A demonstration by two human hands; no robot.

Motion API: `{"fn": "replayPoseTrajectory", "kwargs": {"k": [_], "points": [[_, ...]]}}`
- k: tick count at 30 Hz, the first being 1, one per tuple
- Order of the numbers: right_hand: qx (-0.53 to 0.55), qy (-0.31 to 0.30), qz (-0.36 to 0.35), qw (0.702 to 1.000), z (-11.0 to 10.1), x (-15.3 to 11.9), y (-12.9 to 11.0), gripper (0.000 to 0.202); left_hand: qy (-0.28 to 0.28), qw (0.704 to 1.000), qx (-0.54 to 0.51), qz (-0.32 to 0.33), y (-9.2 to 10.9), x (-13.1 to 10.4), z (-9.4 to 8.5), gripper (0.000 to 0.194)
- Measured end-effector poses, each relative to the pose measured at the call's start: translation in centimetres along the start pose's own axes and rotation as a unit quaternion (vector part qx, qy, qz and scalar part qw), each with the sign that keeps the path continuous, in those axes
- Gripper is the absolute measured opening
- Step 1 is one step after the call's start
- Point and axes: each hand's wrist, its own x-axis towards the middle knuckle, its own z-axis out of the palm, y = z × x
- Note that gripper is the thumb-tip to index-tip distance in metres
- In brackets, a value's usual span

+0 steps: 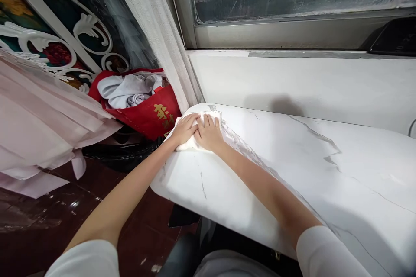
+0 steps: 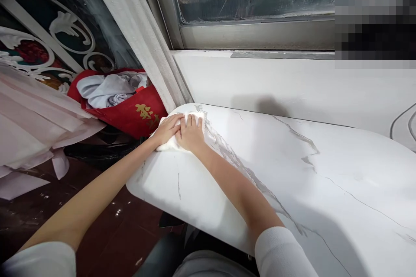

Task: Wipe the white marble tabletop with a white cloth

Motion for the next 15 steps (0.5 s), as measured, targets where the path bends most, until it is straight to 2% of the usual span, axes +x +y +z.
{"fn": "replayPoseTrajectory", "kwargs": {"k": [5,9,12,15], "points": [[0.01,-0.076,-0.033,0.997,-1.8,-5.3,-4.3,0.063,-0.014,1.0,0.026,-0.004,1.9,-7.5,-1.5,0.047],[0.017,-0.105,-0.076,0.991,-3.0,-9.2,-6.5,0.066,-0.024,0.999,0.033,-0.016,3.6,-12.7,-2.2,0.048],[0.029,-0.117,-0.096,0.988,-3.7,-11.0,-7.0,0.066,-0.027,0.999,0.039,-0.025,4.6,-15.0,-2.4,0.049],[0.048,-0.124,-0.096,0.986,-4.2,-11.5,-6.9,0.066,-0.036,0.998,0.044,-0.03,5.2,-15.5,-2.4,0.05]]}}
